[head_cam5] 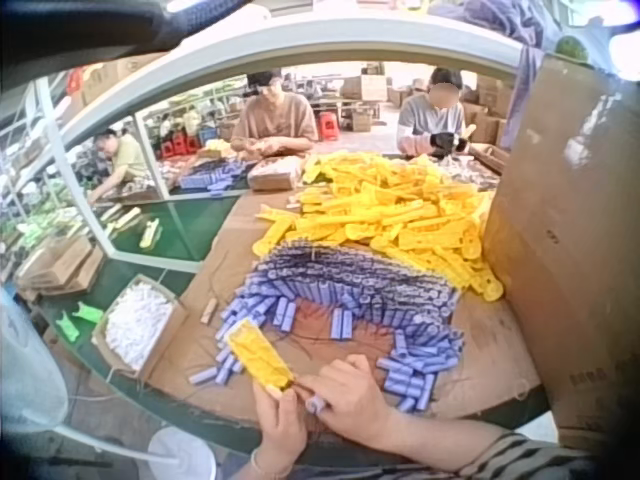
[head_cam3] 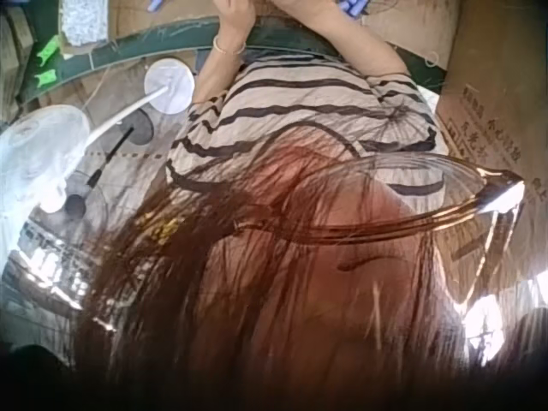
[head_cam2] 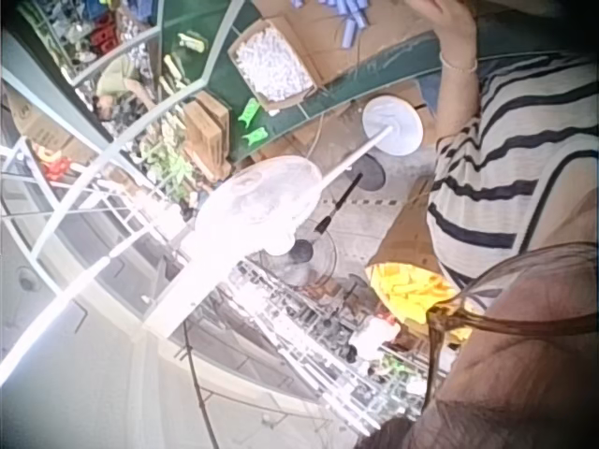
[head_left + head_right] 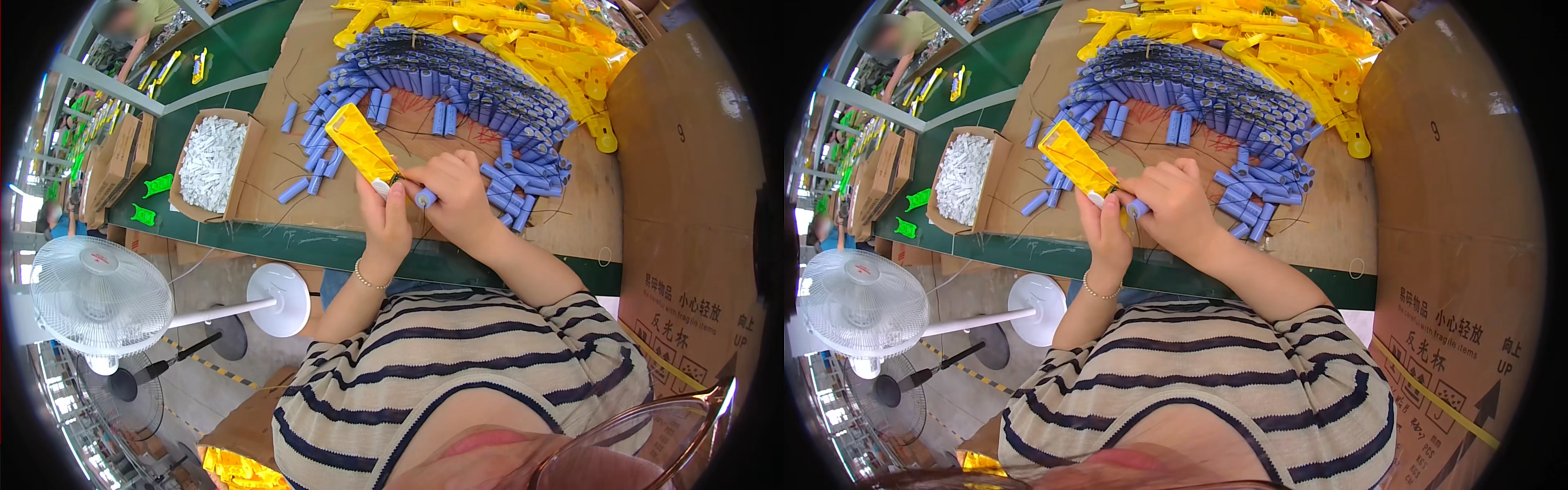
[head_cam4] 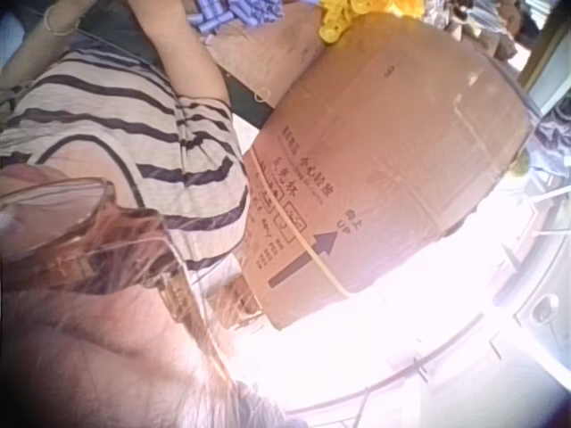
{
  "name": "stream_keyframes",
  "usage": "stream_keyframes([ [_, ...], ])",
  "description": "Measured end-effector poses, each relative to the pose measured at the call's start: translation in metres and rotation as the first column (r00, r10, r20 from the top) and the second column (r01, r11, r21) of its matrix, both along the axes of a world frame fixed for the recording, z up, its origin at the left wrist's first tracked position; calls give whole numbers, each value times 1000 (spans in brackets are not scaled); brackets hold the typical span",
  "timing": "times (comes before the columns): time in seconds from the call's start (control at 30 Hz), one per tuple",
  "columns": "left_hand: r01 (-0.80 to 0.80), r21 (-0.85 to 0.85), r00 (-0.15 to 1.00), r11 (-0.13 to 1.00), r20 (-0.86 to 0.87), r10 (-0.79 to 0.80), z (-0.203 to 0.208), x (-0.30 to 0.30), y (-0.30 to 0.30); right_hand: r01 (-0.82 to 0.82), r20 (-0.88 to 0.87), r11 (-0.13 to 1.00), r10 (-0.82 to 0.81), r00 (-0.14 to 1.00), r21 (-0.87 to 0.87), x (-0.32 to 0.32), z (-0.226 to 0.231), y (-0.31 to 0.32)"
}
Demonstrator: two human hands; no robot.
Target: Assembling blue cylindrical battery components into yellow plastic housings and adding wiring at a factory workstation.
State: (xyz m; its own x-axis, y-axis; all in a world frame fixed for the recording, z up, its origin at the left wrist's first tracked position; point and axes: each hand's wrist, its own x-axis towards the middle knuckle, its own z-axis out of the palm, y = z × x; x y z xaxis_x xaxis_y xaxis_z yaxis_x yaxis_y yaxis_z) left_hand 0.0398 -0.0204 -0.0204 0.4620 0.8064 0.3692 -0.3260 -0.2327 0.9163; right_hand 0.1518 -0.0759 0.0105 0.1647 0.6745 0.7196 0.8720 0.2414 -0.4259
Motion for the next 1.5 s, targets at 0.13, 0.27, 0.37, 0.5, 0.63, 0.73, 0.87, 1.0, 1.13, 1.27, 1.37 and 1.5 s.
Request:
stream_keyframes([
  [0.13, 38, 67, 999, 997, -1, -38, -4, 0, 3, 75, -34, 996, -74, 997, 53, -2, 2, 0],
  [0.27, 23, 125, 1000, 992, -20, -21, -5, 2, -1, 129, -28, 990, -127, 991, 57, -1, 2, 0],
  [0.37, 0, 140, 998, 990, -64, 9, -10, 1, -2, 124, 10, 985, -126, 992, 118, 0, 1, 0],
  [0.5, -17, 157, 992, 987, -118, 36, -13, 0, -4, 129, 25, 986, -132, 991, 103, -2, 0, 0],
  [0.63, -91, 168, 995, 982, -25, 97, -4, 4, -8, -32, -84, 998, 37, 996, 63, -1, 6, 0],
  [0.73, -112, 142, 994, 983, 21, 110, -3, 3, -9, -259, -664, 966, 207, 718, 21, -8, 0, -1],
  [0.87, -87, 159, 996, 983, 6, 87, -9, -1, -8, -435, -920, 901, 166, 356, -6, -5, 0, -2],
  [1.0, -62, 114, 998, 992, 10, 61, -10, -3, -6, -548, -984, 821, -81, 159, -157, 2, 2, -2],
  [1.13, -31, 2, 998, 1000, -58, 31, -1, -3, -4, -534, -985, 834, -63, 161, -140, -2, 5, -3],
  [1.27, -12, -174, 1000, 985, 0, 13, 0, 3, -3, -485, -907, 829, -59, 418, -277, 3, 7, -4],
  [1.37, -36, -255, 999, 966, 4, 39, -9, 5, 5, -402, -626, 771, 6, 780, -493, 8, 23, -10],
  [1.5, 54, -428, 998, 902, 7, -57, -5, 2, 7, -457, -827, 849, 44, 560, -265, 23, 18, -15],
])
